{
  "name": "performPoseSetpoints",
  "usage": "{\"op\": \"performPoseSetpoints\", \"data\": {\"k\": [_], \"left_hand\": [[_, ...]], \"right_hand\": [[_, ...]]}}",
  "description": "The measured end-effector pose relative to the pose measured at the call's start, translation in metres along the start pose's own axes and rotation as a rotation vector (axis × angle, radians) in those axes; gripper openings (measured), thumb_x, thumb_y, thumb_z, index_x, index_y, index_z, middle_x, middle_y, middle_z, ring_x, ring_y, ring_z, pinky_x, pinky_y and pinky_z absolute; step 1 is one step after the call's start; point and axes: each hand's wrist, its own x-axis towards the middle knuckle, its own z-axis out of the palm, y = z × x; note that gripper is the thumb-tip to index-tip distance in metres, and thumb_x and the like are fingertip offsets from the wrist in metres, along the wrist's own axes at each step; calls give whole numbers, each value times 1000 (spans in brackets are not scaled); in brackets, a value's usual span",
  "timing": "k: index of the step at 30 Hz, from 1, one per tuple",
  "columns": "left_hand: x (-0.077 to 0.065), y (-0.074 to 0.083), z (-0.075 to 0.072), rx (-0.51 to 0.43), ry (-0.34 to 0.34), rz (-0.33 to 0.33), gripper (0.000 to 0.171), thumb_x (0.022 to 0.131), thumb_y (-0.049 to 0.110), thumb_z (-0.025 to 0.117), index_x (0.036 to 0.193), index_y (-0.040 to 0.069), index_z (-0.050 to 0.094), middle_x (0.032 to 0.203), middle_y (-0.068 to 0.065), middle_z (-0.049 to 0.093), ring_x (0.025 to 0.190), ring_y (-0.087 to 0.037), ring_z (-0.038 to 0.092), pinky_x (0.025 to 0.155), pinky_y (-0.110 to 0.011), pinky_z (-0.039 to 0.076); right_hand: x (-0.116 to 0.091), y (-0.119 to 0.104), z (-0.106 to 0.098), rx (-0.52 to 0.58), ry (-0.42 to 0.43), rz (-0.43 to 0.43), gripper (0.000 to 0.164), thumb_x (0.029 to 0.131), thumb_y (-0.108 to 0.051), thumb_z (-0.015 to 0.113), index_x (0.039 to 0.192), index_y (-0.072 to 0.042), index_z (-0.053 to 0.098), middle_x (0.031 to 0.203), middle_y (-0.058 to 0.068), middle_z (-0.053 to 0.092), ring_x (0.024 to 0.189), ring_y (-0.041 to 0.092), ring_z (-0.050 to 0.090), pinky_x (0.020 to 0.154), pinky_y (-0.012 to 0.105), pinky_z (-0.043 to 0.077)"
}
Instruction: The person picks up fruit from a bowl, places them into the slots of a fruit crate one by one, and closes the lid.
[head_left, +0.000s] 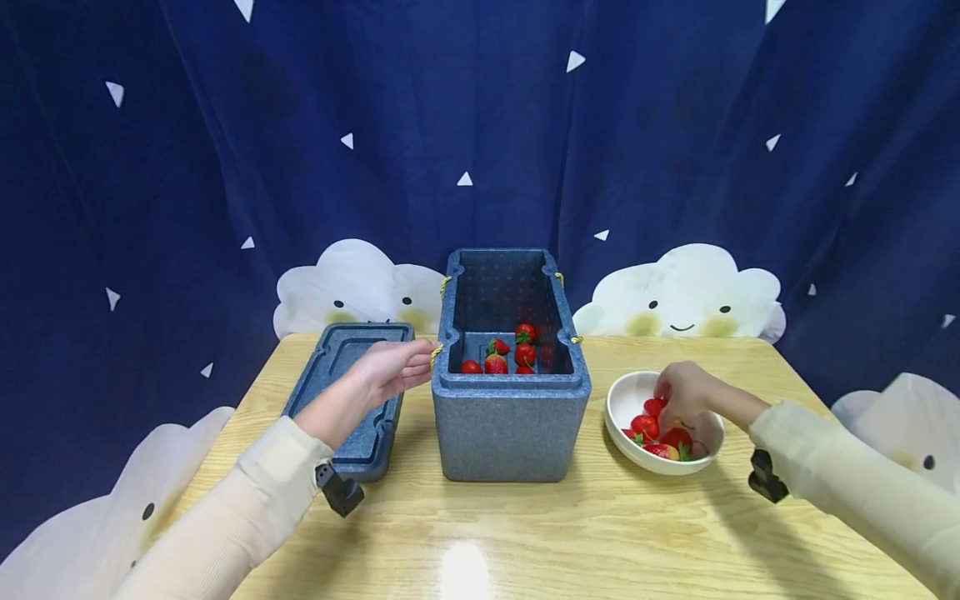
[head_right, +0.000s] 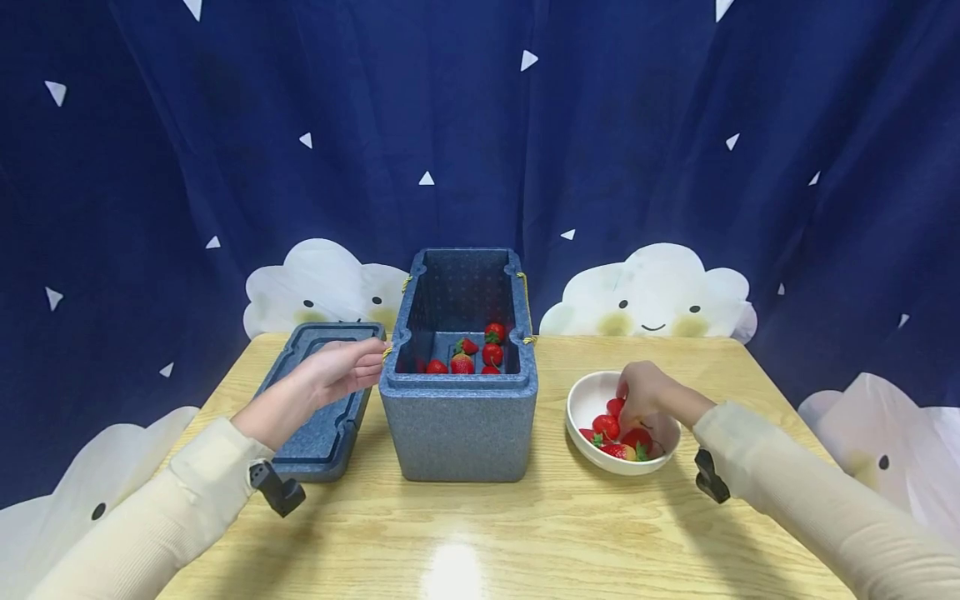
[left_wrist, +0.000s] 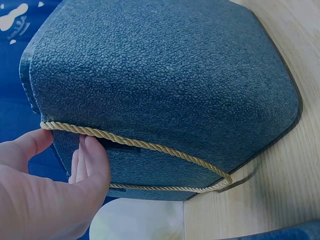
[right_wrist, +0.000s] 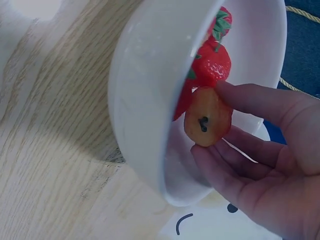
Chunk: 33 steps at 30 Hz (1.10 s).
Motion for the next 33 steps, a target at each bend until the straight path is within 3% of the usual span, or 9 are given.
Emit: {"op": "performPoseSetpoints", "data": {"k": [8,17,22,29,33], "left_hand": [[1,0,0,3,4,5,47,96,15,54,138,-3,43,116,-9,61,83,-5,64,111,-36,45],[1,-1,1,3,10,2,49,95,15,56,139,-4,43,100,-2,64,80,-4,65,98,-28,54],[1,0,0,-4,9,8,49,95,14,56,138,-5,43,96,-1,65,79,-4,65,101,-30,53],[-1,1,2,2,24,-7,52,95,15,56,140,-3,40,119,-10,61,81,-5,65,107,-34,48],[-1,1,3,2,25,-8,51,95,15,56,139,-3,41,122,-11,60,83,-5,65,108,-36,47]], "right_hand": [[2,-2,-6,41,27,-45,33,63,-12,84,90,2,71,79,8,71,73,15,61,67,29,55],[3,-3,-15,163,5,25,37,69,-16,84,99,2,71,91,12,72,81,17,64,69,29,56],[2,-1,-22,248,-4,40,40,68,-20,85,101,-1,71,93,9,72,83,16,62,70,24,53],[3,3,-29,347,7,-2,42,72,-17,80,108,1,69,96,9,73,84,14,61,72,22,53],[2,3,-33,367,33,-19,44,74,-19,81,110,2,68,99,11,73,86,12,63,74,20,52]]}}
